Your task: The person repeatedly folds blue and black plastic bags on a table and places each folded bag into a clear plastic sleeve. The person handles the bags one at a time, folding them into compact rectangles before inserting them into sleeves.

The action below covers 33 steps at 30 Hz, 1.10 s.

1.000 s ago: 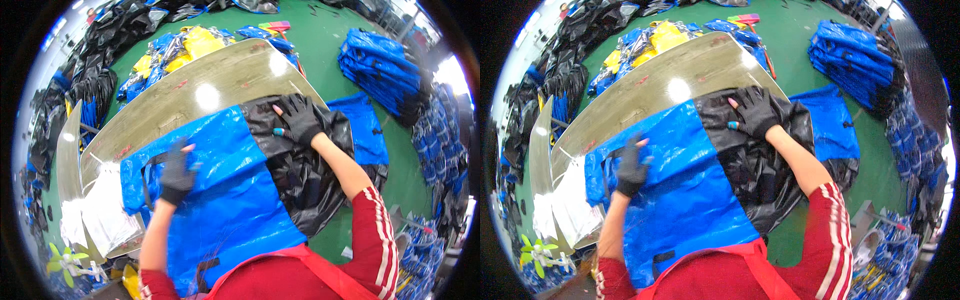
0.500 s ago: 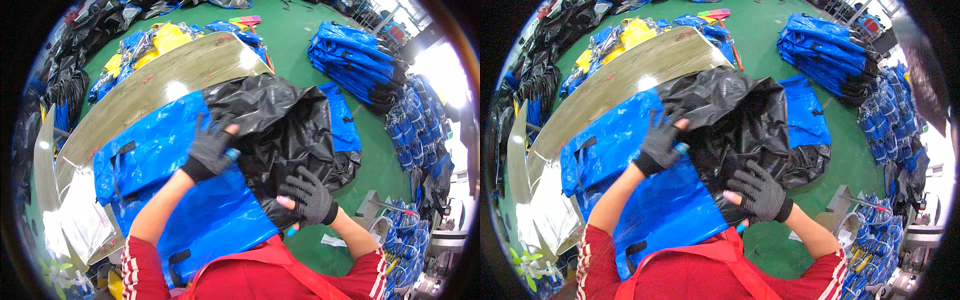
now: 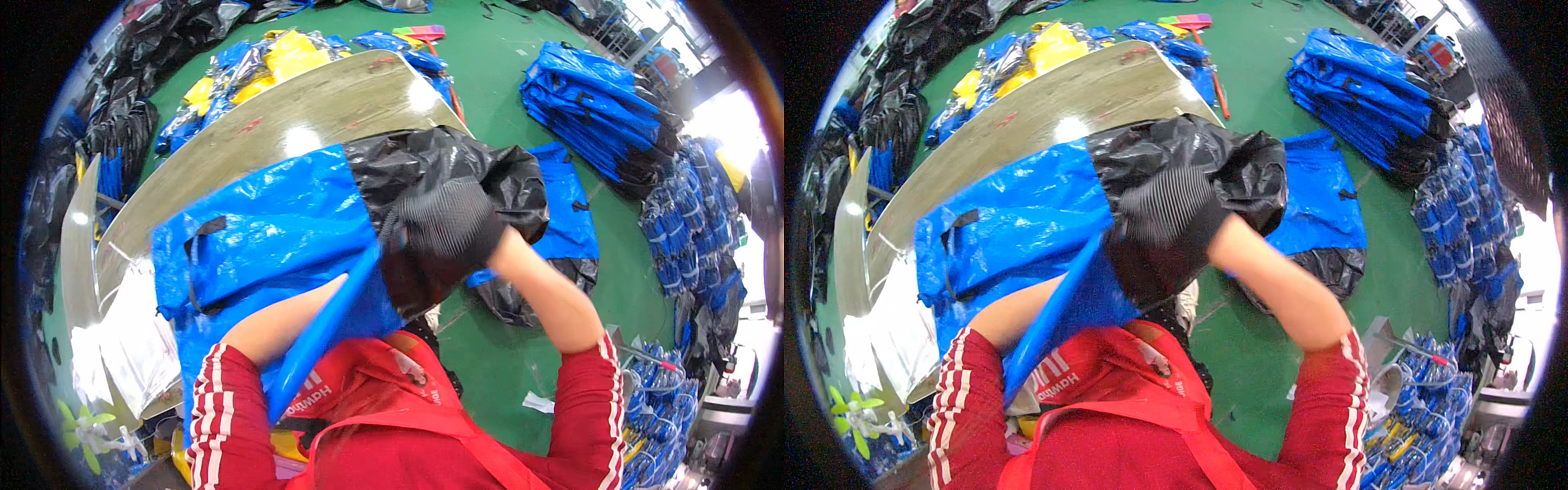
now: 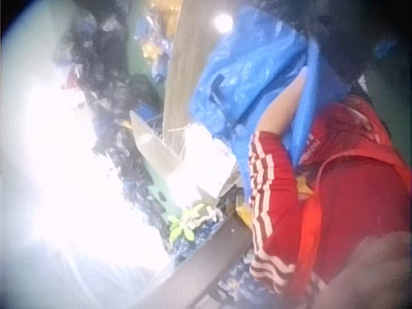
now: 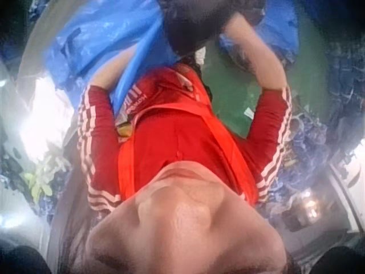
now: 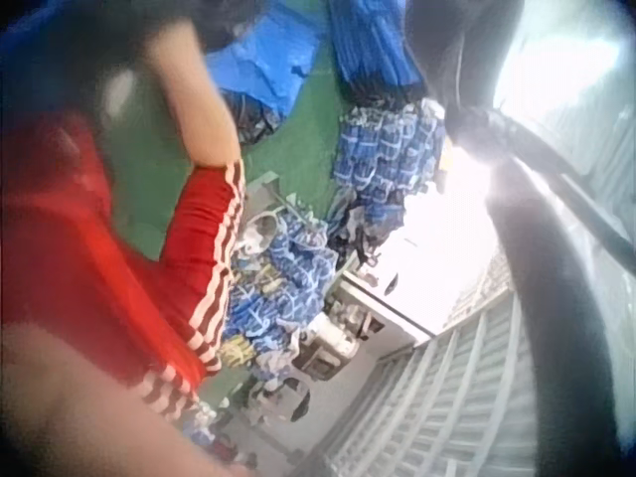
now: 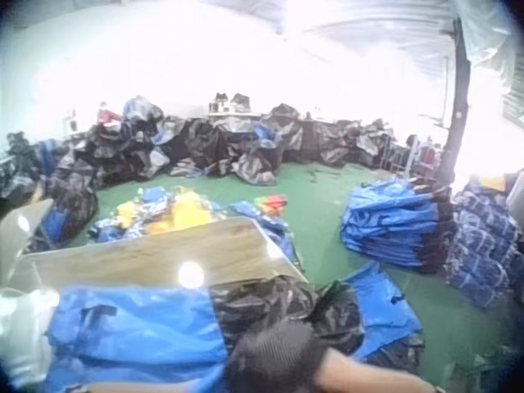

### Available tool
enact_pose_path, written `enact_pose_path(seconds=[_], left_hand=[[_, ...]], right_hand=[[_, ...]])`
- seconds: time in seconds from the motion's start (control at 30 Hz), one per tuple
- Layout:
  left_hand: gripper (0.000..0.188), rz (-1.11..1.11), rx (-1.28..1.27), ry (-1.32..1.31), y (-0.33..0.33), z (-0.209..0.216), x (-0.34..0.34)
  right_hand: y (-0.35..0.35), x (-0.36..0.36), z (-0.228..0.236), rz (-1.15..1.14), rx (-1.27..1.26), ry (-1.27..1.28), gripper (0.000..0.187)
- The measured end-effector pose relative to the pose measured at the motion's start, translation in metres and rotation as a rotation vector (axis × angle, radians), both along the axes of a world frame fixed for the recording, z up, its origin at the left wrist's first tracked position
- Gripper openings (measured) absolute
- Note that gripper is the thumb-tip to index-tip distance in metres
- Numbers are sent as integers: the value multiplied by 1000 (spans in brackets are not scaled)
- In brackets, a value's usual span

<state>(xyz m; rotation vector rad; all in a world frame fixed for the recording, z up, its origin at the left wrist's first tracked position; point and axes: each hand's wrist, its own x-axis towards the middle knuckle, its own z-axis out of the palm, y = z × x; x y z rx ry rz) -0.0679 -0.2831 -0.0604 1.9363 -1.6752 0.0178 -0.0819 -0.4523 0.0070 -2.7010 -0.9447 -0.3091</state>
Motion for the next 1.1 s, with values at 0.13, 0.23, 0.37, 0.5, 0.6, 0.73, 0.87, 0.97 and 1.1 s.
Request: enact_pose_path(seconds=[0.13,0.23,0.37,0.5,0.6,0.73,0.87,0.97,1.1], left_hand=[[66,87,141,116,82,6,-5],[67,251,344,302,198,37,-23],[67,675,626,667,346,84,-100],[62,1171,459,934,434,45,-180],[47,1573,-151,700,463,-42,-199],[45,1746,-392,865,466,-93,-189],[64,1885,38,-365,382,-26,-147],[57,1251,30,-216,279,2,-81],[70,917,422,-182,193,-40,-33]], right_hand=[[-1,73,-68,-175,-379,456,41],[-16,85,-111,-264,-402,452,45],[-15,96,-124,-223,-267,484,49],[8,114,-111,-228,-313,634,55],[15,118,-110,-191,-289,607,57],[13,107,-125,-37,-259,556,74],[39,94,-115,-230,-393,532,76],[70,79,-82,-288,-511,460,58],[39,43,-34,-322,-473,9,49]])
